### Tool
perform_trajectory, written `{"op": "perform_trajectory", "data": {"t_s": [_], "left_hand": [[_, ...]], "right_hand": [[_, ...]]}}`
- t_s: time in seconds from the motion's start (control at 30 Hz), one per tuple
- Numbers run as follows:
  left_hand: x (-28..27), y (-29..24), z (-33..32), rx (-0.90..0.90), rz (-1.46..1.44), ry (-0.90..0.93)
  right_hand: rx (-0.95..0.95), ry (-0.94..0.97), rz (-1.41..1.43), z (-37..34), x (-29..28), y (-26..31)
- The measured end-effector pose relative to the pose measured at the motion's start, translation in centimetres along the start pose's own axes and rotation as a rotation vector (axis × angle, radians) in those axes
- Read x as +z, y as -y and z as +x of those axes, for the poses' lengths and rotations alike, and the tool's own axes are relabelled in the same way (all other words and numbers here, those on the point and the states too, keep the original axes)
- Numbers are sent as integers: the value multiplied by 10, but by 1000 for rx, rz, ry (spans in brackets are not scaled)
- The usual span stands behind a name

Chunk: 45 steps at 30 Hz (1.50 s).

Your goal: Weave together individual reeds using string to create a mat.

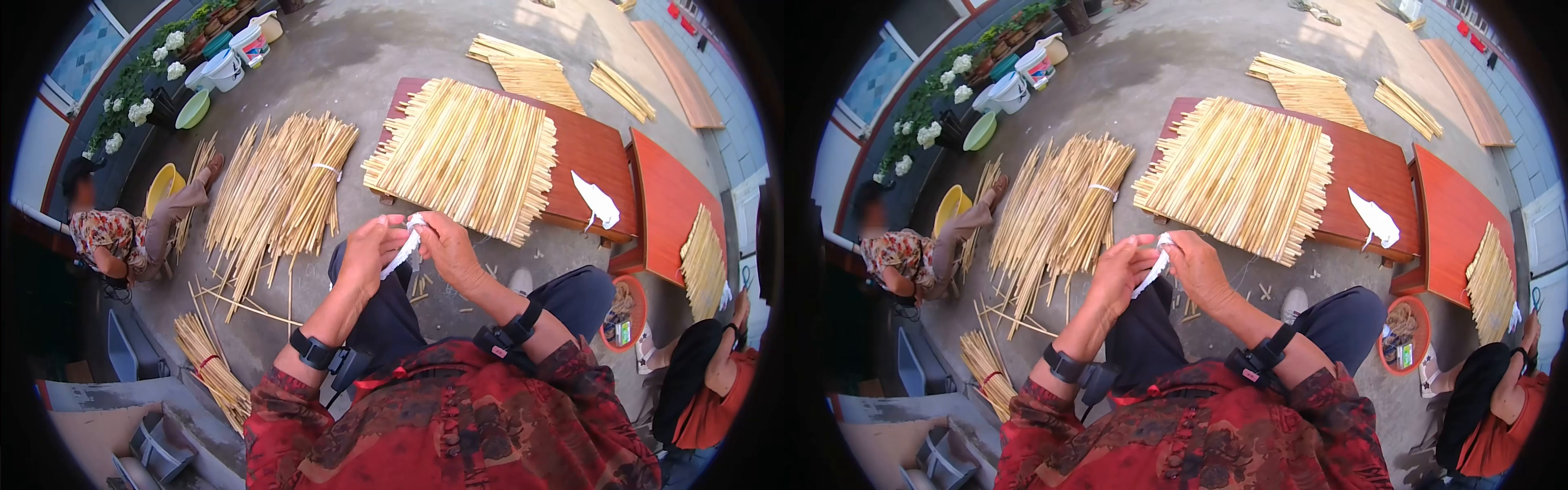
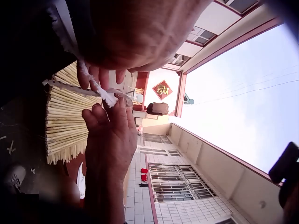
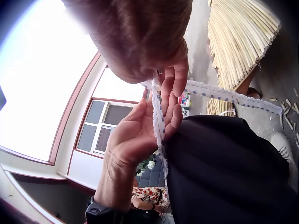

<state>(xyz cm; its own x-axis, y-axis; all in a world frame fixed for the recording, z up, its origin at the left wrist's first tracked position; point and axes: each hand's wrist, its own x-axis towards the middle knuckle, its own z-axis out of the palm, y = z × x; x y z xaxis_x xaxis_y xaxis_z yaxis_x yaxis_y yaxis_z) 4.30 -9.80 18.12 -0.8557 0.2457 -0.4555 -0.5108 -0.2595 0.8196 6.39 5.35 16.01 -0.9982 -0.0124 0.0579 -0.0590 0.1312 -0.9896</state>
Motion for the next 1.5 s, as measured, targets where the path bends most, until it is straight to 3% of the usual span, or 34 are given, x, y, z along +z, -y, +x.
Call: {"op": "perform_trajectory", "data": {"t_s": [0.03,0.1,0.17,0.23,0.27,0.33,0.47,0.53,0.63,0.73,0.87,0.97,1.03,1.07,1.13,1.17,1.23,1.3,1.33,1.4,1.5], "left_hand": [[-1,0,-1,0,0,0],[-2,-1,-2,-103,-202,83],[-5,1,0,-109,-227,117],[-5,0,0,-117,-256,143],[-3,-2,-2,-119,-262,127],[-2,-4,-3,-119,-267,112],[-7,3,-2,-134,-265,150],[-6,2,-5,-118,-262,169],[-4,-3,-11,-112,-140,207],[-2,-1,-6,-62,-77,143],[-9,11,3,-4,-139,66],[-7,8,1,-26,-172,73],[-7,5,2,-30,-228,72],[-8,6,4,5,-186,86],[-8,8,6,40,-146,103],[-8,10,7,104,-7,93],[-6,13,6,164,131,82],[-4,14,2,547,423,64],[-3,15,0,545,421,65],[-2,19,-2,705,645,49],[-1,22,-1,723,688,54]], "right_hand": [[189,33,157,0,0,1],[157,16,205,0,1,-1],[125,-10,250,1,0,-1],[-64,12,-42,2,1,0],[-65,12,-42,3,3,0],[-478,-99,-316,8,8,-4],[-484,-40,-498,15,6,-6],[-684,110,-652,22,-2,-6],[-673,244,-781,26,-7,0],[-637,218,-854,27,3,-1],[-668,117,-657,27,6,-12],[-609,145,-593,27,2,-10],[-104,269,-226,27,-3,-2],[-104,271,-228,27,-1,-3],[19,254,137,25,3,-5],[17,253,135,24,3,-4],[292,181,445,19,3,5],[314,193,595,14,5,6],[335,203,744,12,5,7],[355,193,783,9,3,7],[364,188,801,11,1,6]]}}
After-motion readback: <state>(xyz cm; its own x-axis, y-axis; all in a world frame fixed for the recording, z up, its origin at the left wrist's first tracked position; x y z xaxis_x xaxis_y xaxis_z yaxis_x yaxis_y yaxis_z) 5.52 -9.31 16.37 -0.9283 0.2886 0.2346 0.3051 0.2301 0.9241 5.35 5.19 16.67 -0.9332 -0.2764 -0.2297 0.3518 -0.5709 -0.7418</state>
